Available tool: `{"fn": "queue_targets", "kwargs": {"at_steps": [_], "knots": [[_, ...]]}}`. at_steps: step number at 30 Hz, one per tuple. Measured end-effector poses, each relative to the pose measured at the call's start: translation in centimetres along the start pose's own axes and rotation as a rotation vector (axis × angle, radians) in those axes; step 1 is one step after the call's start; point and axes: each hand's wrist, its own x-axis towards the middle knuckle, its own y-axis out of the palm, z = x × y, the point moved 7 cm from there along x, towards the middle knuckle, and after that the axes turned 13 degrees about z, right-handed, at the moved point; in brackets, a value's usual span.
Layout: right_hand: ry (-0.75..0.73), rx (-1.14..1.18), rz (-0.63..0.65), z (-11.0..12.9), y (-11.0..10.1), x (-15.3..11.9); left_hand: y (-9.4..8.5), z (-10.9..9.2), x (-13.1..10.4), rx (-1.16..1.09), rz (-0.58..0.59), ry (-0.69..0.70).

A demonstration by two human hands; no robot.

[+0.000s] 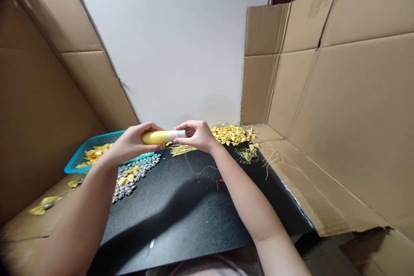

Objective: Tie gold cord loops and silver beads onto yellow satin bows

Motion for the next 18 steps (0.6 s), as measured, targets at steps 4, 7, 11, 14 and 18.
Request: {"fn": "queue_targets", "kwargs": {"at_steps": [4,7,11,14,18], "knots": [[-0.023,-0.036,-0.019,0.3,-0.3,-0.1,-0.2,0.3,0.1,0.030,-0.024,0.007],[-0.035,-0.018,-0.013,0.0,0.1,0.1,-0.2,0.5,0.2,0.042,-0.045,0.014],[0.000,0.014,-0.012,-0.8,0.5,0.3,-0.3,0.5,0.2,0.041,-0.053,0.011],[0.016,0.049,-0.029,-1.0,0.1,0.2,-0.4,0.5,0.2,0.033,-0.051,0.011],[0.019,0.058,-0.020,-0.9,-0.4,0.0,-0.3,0.5,0.2,0.005,-0.021,0.007]]}}
